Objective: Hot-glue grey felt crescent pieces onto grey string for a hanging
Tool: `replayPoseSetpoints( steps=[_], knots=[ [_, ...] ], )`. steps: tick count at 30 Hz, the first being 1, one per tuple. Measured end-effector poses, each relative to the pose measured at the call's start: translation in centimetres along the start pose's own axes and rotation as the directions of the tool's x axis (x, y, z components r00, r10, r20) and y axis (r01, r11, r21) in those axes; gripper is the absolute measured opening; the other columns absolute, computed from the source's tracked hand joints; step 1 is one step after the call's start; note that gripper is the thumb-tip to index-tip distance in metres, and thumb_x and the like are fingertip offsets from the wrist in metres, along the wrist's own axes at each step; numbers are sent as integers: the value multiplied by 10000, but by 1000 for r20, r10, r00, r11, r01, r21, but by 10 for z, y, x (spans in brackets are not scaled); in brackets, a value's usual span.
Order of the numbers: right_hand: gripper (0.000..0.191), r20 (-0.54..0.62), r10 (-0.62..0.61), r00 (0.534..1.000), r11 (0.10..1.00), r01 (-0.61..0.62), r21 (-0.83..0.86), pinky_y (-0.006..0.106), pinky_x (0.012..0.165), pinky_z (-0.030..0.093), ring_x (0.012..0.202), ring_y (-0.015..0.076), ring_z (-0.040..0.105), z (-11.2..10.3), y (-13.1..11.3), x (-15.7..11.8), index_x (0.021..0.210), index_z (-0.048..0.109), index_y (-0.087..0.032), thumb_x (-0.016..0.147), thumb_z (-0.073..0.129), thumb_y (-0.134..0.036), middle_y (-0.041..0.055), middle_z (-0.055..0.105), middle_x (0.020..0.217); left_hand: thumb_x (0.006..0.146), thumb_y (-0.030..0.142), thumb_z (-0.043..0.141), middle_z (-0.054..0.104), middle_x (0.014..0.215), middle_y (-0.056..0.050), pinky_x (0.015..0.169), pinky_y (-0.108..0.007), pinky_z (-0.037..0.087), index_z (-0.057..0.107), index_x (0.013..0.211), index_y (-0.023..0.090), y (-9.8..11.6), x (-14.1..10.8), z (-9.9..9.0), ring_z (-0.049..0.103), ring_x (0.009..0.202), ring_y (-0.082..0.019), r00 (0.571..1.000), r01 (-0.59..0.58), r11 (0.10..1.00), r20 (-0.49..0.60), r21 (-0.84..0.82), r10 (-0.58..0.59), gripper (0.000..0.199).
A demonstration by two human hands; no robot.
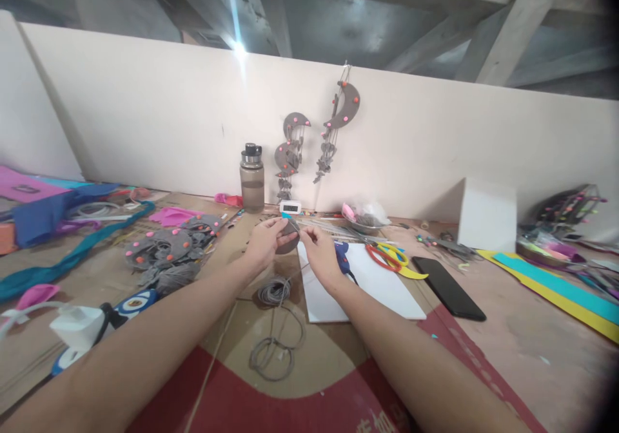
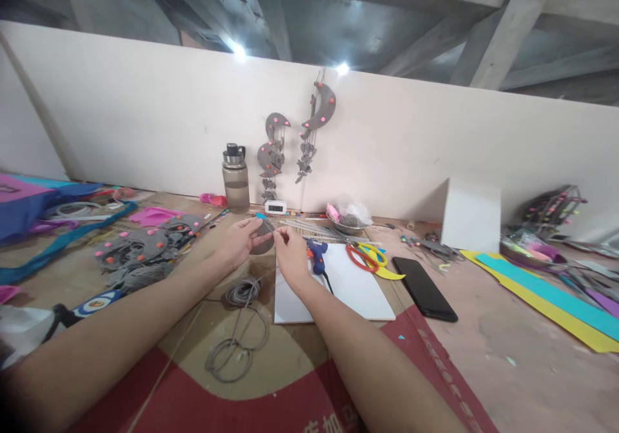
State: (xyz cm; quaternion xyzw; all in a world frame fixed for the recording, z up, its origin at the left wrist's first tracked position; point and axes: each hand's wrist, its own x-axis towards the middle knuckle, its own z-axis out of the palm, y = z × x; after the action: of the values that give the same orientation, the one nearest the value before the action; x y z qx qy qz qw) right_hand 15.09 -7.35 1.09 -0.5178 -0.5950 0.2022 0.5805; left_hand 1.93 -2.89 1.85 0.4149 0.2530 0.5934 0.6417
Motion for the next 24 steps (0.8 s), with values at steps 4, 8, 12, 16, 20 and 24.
replayPoseSetpoints(
  steps=[4, 8, 12, 16, 20, 24],
  knots=[
    [212, 77, 29, 997, 999, -27, -28, 305, 753, 444, 731, 170, 577, 1, -3, -3, 787, 646, -196, 805, 536, -376, 2, 671, 758, 779, 201, 722, 707, 816, -48, 787, -290, 586, 667, 748, 168, 2, 9, -9, 668, 768, -149, 998, 56, 998, -34, -32, -57, 71],
    [175, 215, 8, 976, 995, 15, -103, 285, 712, 422, 707, 158, 569, 0, -16, -9, 756, 657, -201, 831, 534, -300, -5, 673, 741, 826, 167, 680, 716, 811, -60, 785, -281, 591, 673, 772, 138, 5, 16, -14, 683, 766, -139, 991, 91, 992, -86, -90, -98, 62],
    [231, 296, -57, 953, 965, 129, -230, 274, 687, 384, 705, 156, 554, -4, -28, -10, 697, 637, -202, 881, 519, -274, -1, 660, 714, 828, 125, 669, 706, 747, -31, 799, -297, 596, 652, 742, 142, 9, 18, -16, 670, 720, -118, 985, 64, 987, -150, -144, -86, 90],
    [272, 270, -47, 962, 936, 137, -324, 284, 708, 392, 731, 167, 564, -20, -31, 2, 730, 625, -197, 923, 472, -311, 13, 657, 737, 843, 118, 647, 736, 791, -47, 784, -283, 595, 672, 778, 142, 13, 17, -15, 699, 771, -130, 987, 85, 979, -116, -185, -108, 74],
    [256, 211, 16, 977, 853, 96, -514, 320, 786, 415, 814, 197, 589, -57, -23, 11, 799, 613, -194, 937, 458, -343, 47, 665, 833, 845, 162, 675, 754, 846, -66, 791, -287, 597, 689, 807, 139, 13, 16, -15, 715, 789, -142, 990, 105, 981, -79, -161, -119, 46],
    [225, 49, 155, 987, 680, -70, -729, 348, 880, 425, 989, 256, 601, -89, 0, 0, 934, 618, -157, 903, 533, -362, 127, 673, 1016, 839, 159, 677, 748, 840, -79, 735, -268, 599, 694, 796, 110, 14, 12, -11, 715, 755, -144, 993, 111, 984, -15, -136, -115, 68]
  ],
)
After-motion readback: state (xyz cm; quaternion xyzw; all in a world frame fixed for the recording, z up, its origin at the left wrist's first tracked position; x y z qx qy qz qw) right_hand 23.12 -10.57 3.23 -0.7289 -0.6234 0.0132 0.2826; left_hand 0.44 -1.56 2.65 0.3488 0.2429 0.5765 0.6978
